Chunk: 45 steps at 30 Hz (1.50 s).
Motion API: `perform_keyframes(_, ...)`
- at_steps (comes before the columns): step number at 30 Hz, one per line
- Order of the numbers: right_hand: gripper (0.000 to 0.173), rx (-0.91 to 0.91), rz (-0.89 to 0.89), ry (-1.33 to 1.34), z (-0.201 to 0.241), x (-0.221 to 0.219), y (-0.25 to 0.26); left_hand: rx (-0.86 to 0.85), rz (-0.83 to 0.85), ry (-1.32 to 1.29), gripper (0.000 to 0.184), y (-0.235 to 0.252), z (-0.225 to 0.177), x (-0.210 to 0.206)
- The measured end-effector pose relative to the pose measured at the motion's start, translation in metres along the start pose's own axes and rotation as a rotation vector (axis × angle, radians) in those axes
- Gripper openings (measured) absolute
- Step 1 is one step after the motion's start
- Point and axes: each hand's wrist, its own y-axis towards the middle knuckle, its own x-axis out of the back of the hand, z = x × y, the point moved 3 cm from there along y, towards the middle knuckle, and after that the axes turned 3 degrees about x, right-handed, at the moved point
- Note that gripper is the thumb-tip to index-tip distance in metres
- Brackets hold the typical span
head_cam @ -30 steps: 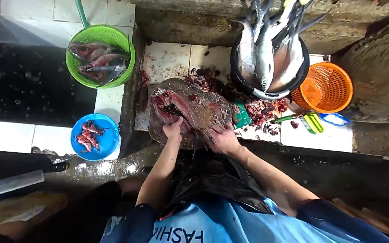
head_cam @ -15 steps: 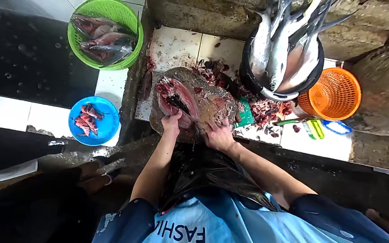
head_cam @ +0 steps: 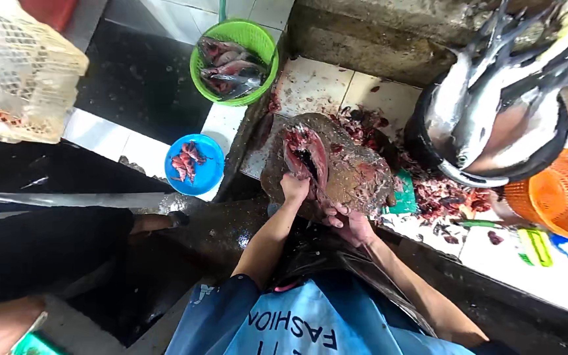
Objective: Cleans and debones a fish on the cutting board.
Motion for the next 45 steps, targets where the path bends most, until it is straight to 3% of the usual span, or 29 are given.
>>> perform_keyframes(4,0.037,0.309,0.023,-0.252,0.06,-0.028,-0.021,-0.021,0.036,0.171,0.041,0.003,-0.004,0.004)
perform_keyframes(6,0.029,0.56,-0.092,-0.642,0.088,-0.024,-0.028,-0.019,0.103,0.082,0.047,0.012,0.011,0.004)
perform_keyframes(7,0.032,0.643,-0.138,-1.013,0.098,-0.015,-0.025,-0.025,0.108,-0.043,0.052,0.023,0.011,0.005)
perform_keyframes(8,0.038,0.639,-0.196,-1.381,0.101,-0.008,-0.02,-0.035,0.116,-0.2,0.057,0.033,0.004,0.008)
perform_keyframes(10,0.054,0.462,-0.257,-1.851,0.087,-0.002,-0.017,-0.021,0.133,-0.328,0.062,0.044,-0.005,0.009)
perform_keyframes(13,0.057,0.352,-0.17,-2.111,0.056,0.001,-0.012,0.061,0.153,-0.38,0.061,0.045,-0.006,0.008)
perform_keyframes(18,0.055,0.284,-0.088,-2.168,0.033,-0.002,0.002,0.113,0.184,-0.519,0.048,0.039,-0.006,0.009)
perform_keyframes(22,0.05,0.377,-0.082,-2.191,0.027,-0.008,-0.003,0.144,0.152,-0.532,0.046,0.038,-0.007,0.015)
perform_keyframes(24,0.051,0.286,-0.077,-2.178,0.025,-0.014,-0.001,0.125,0.137,-0.508,0.045,0.041,-0.01,0.019)
perform_keyframes(29,0.051,0.258,-0.091,-2.198,0.012,-0.03,0.048,0.126,0.08,-0.469,0.046,0.047,-0.007,0.013)
perform_keyframes(31,0.041,0.244,-0.066,-1.938,0.01,-0.028,0.064,0.108,0.043,-0.423,0.046,0.053,-0.008,0.018)
perform_keyframes(33,0.022,0.207,-0.07,-1.305,0.012,-0.022,0.064,0.081,0.025,-0.307,0.042,0.055,-0.009,0.023)
perform_keyframes(35,0.019,0.109,-0.027,-0.63,0.008,-0.021,0.055,0.061,-0.014,-0.115,0.038,0.046,-0.01,0.026)
perform_keyframes(37,0.022,0.086,0.009,-0.289,0.016,-0.029,0.044,0.039,-0.031,0.024,0.034,0.043,-0.013,0.025)
perform_keyframes(39,0.025,0.192,0.061,-0.143,0.042,-0.043,0.029,0.018,0.017,0.071,0.04,0.048,-0.008,0.025)
perform_keyframes(41,0.026,0.404,0.024,-0.355,0.079,-0.056,0.02,-0.009,0.092,0.022,0.046,0.056,-0.008,0.029)
perform_keyframes(43,0.028,0.62,-0.121,-0.987,0.101,-0.053,0.021,-0.04,0.079,-0.12,0.05,0.068,-0.018,0.038)
perform_keyframes(45,0.048,0.564,-0.262,-1.681,0.092,-0.04,0.032,-0.094,0.06,-0.232,0.052,0.088,-0.037,0.042)
